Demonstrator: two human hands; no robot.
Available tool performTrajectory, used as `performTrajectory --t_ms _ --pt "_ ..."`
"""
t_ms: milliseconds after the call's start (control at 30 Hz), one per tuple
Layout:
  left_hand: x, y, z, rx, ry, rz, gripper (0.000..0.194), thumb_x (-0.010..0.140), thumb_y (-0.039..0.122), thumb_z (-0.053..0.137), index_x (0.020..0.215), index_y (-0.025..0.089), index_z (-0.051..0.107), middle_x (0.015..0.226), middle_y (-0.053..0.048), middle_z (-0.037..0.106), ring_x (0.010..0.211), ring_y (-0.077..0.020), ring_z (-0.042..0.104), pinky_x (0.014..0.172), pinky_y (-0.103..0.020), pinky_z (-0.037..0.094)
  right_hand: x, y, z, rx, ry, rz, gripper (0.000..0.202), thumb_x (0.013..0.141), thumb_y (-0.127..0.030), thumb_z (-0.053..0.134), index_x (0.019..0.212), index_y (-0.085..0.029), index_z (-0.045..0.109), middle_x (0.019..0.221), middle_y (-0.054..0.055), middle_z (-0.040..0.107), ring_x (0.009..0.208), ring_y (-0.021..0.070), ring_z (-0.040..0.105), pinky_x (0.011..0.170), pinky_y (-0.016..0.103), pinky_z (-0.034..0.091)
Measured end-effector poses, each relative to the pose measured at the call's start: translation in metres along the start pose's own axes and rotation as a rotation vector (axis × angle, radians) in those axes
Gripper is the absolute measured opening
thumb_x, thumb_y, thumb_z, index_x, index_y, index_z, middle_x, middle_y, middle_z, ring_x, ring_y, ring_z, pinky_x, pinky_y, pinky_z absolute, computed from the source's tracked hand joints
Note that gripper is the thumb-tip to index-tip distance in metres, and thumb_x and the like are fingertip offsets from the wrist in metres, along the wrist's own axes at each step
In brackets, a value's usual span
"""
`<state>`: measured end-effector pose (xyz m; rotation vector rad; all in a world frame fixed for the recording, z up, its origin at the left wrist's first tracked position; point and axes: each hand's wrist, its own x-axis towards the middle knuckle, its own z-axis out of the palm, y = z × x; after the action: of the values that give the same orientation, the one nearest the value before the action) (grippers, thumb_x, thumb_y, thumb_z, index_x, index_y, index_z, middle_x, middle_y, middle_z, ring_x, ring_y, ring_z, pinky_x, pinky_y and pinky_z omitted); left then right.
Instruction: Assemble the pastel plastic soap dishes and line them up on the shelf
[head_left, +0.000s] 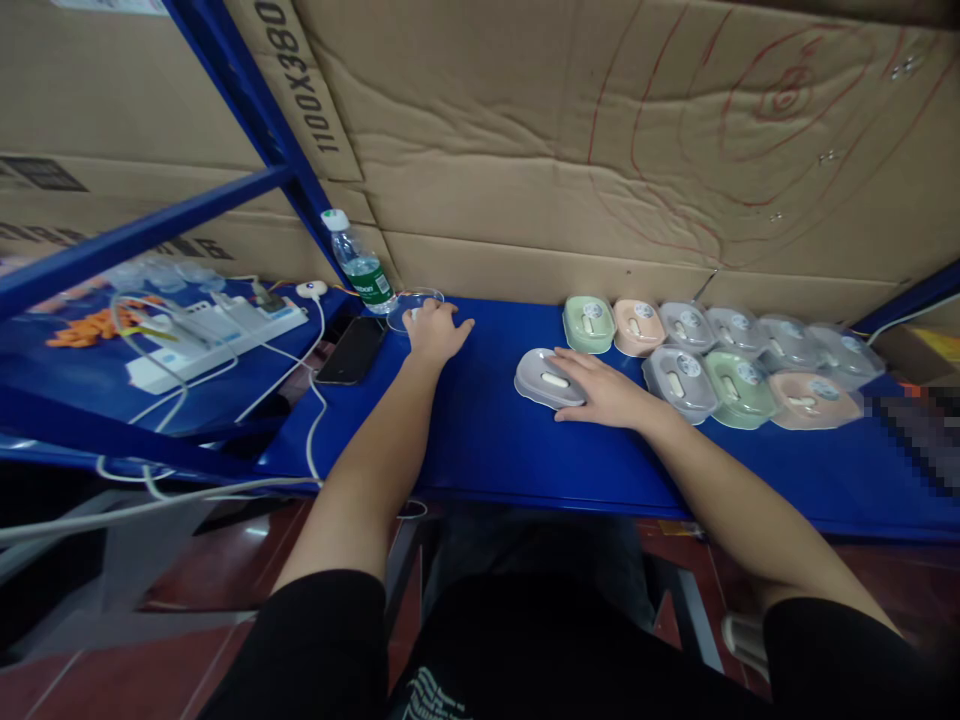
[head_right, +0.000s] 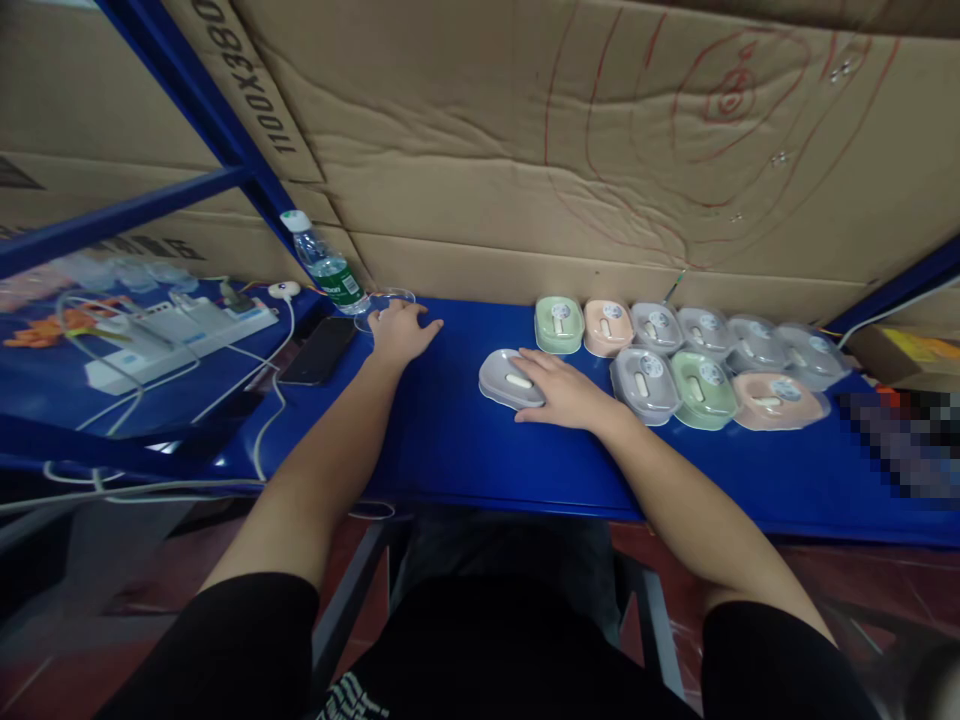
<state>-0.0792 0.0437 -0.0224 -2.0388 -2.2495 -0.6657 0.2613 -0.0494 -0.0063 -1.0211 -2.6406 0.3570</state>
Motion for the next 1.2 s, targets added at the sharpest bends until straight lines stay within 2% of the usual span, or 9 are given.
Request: performTrajectory --t_ms 167,333,467,567,667,767,900,1067,1200 --pt "0.003 -0.005 0.004 -0.028 -0.017 0.035 0.046 0.093 0.052 0.062 0.126 0.022 0.073 0.143 -0.018 0.063 0.134 -0.0382 0.054 0.122 -0.061 0.025 0.000 0.000 -0.001 0.005 -0.007 -0.006 0.102 0.084 -0.062 0.081 0.168 -0.024 0.036 0.173 0.016 0.036 0.158 0.0409 0.035 0.127 0.063 0.036" --pt "-0.001 0.000 -0.001 -0.030 0.055 0.023 0.033 0.094 0.047 0.062 0.110 0.023 0.078 0.135 -0.016 0.068 0.133 -0.0404 0.054 0.123 -0.066 0.018 0.001 -0.002 -0.002 0.000 -0.015 0.001 0.102 0.084 -0.061 0.081 0.167 -0.023 0.036 0.173 0.018 0.036 0.158 0.0412 0.036 0.126 0.062 0.037" --pt "-0.007 0.017 -0.011 -0.130 0.097 0.130 0.035 0.097 0.043 0.059 0.118 0.020 0.076 0.136 -0.015 0.068 0.134 -0.0375 0.055 0.120 -0.057 0.031 0.001 -0.004 -0.003 0.017 -0.002 0.010 0.102 0.084 -0.059 0.082 0.167 -0.023 0.036 0.172 0.018 0.038 0.157 0.0416 0.038 0.125 0.063 0.038" --pt "-0.017 0.036 -0.020 -0.283 0.030 0.359 0.039 0.101 0.047 0.056 0.123 0.021 0.074 0.131 -0.013 0.071 0.128 -0.0307 0.061 0.115 -0.047 0.041 0.002 -0.005 -0.002 0.041 0.047 0.003 0.103 0.084 -0.059 0.082 0.168 -0.026 0.033 0.170 0.017 0.041 0.155 0.0413 0.041 0.124 0.063 0.040" --pt "-0.034 0.056 -0.028 -0.347 -0.109 0.614 0.045 0.101 0.056 0.056 0.127 0.023 0.072 0.131 -0.011 0.072 0.127 -0.0293 0.063 0.115 -0.047 0.043 0.003 -0.002 0.000 0.074 0.104 -0.020 0.104 0.082 -0.062 0.082 0.168 -0.030 0.033 0.166 0.015 0.046 0.152 0.0414 0.045 0.123 0.064 0.042" --pt "-0.051 0.072 -0.029 -0.375 -0.267 0.766 0.064 0.094 0.067 0.061 0.142 0.024 0.064 0.140 -0.013 0.069 0.131 -0.0320 0.062 0.115 -0.049 0.044 0.003 0.001 0.002 0.104 0.173 -0.037 0.100 0.083 -0.062 0.080 0.167 -0.030 0.034 0.162 0.014 0.051 0.149 0.0416 0.049 0.121 0.064 0.043" --pt "-0.064 0.082 -0.023 -0.407 -0.379 0.787 0.099 0.076 0.075 0.078 0.156 0.023 0.051 0.154 -0.017 0.058 0.141 -0.0385 0.056 0.118 -0.053 0.043 0.003 0.004 0.002 0.151 0.266 -0.027 0.095 0.083 -0.053 0.080 0.164 -0.028 0.039 0.159 0.015 0.054 0.145 0.0406 0.053 0.120 0.063 0.045" --pt "-0.063 0.081 -0.019 -0.424 -0.410 0.758 0.101 0.078 0.070 0.078 0.161 0.022 0.044 0.163 -0.017 0.050 0.150 -0.0378 0.048 0.124 -0.053 0.037 0.004 0.004 0.002 0.185 0.323 -0.059 0.085 0.083 -0.056 0.081 0.156 -0.026 0.050 0.150 0.016 0.060 0.137 0.0388 0.059 0.115 0.061 0.049" --pt "-0.062 0.078 -0.017 -0.391 -0.388 0.777 0.103 0.076 0.067 0.081 0.161 0.023 0.044 0.164 -0.018 0.048 0.150 -0.0387 0.047 0.123 -0.054 0.039 0.005 0.003 0.005 0.199 0.325 -0.063 0.080 0.084 -0.061 0.079 0.153 -0.029 0.054 0.147 0.014 0.062 0.135 0.0376 0.060 0.114 0.061 0.050"
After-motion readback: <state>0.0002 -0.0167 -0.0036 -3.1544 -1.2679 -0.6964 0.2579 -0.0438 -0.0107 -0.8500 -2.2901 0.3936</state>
